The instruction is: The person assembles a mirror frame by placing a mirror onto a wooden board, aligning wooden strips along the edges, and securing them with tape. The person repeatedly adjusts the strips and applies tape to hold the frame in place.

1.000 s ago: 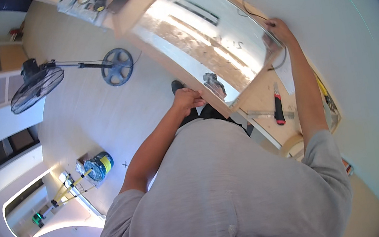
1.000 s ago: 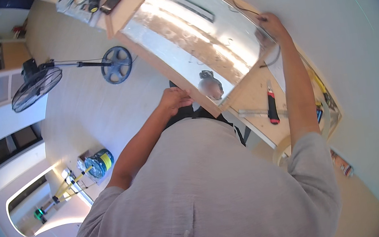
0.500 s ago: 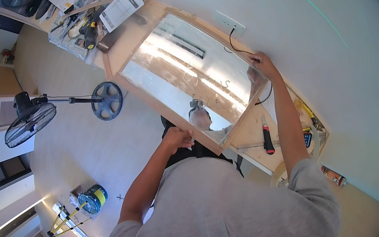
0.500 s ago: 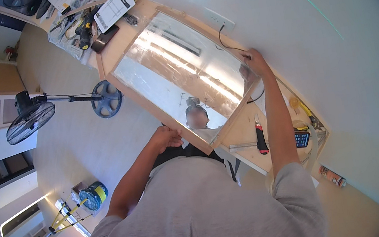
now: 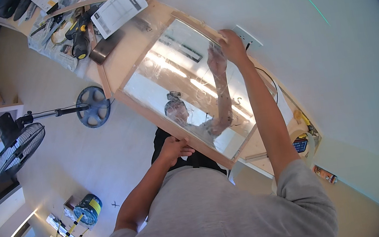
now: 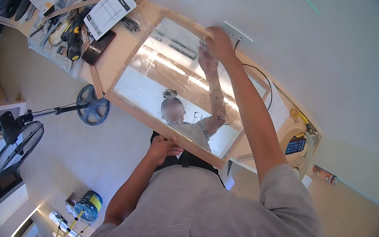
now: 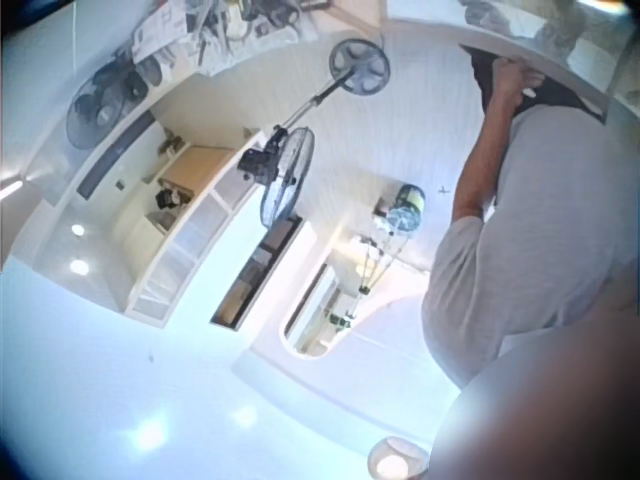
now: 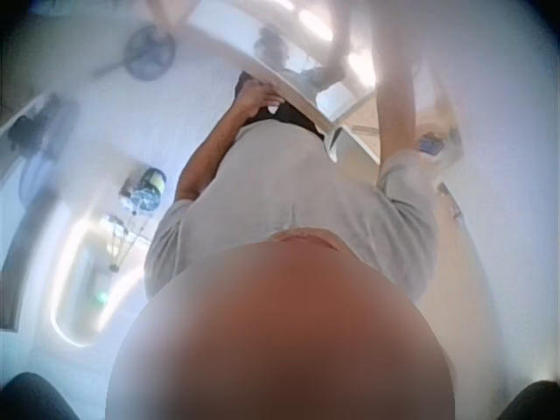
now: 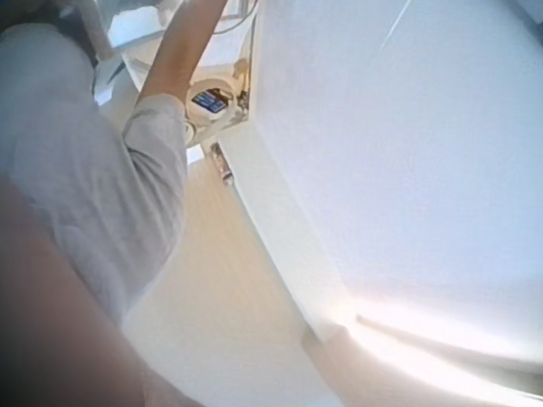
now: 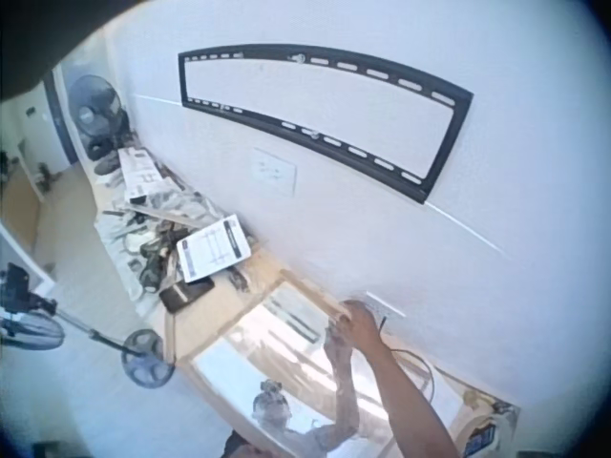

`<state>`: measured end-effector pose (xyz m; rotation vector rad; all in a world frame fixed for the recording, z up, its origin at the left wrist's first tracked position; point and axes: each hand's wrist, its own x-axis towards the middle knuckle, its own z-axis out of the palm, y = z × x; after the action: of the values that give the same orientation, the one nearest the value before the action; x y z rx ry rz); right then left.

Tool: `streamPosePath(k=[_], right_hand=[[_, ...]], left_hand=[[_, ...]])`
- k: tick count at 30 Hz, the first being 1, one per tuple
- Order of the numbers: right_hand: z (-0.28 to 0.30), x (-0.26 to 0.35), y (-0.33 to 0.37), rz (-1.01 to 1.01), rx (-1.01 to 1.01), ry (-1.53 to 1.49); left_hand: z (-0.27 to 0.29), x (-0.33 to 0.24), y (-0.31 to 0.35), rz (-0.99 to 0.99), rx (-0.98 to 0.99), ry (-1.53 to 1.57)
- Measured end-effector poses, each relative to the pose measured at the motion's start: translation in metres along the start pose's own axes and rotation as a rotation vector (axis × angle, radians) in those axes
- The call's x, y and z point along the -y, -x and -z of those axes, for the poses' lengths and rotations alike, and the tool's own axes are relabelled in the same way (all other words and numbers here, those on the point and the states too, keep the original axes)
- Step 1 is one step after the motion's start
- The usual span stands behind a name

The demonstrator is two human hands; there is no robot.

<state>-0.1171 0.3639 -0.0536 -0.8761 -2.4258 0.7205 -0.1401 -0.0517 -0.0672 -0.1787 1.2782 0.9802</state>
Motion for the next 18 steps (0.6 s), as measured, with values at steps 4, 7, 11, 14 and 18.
streamPosePath(k=[4,7,11,14,18], right_hand=[[-0.031,-0.01,-0.019,-0.109,0.181,0.261],[-0.032,-0.017,-0.014,-0.149,0.183,0.251],[-0.023,-0.027,-0.005,-0.17,0.18,0.177],[-0.024,-0.029,-0.011,-0.147,0.252,0.239],[-0.025,-0.009,-0.001,-0.13,0.238,0.309]], left_hand=[[0.004,-0.006,-0.001,0.028,0.066,0.024],[0.005,-0.007,-0.002,0.029,0.095,0.041],[0.005,-0.007,-0.004,0.039,0.075,0.048],[0.004,-0.008,-0.004,0.047,0.086,0.078],[0.008,-0.011,0.012,0.098,0.08,0.118]])
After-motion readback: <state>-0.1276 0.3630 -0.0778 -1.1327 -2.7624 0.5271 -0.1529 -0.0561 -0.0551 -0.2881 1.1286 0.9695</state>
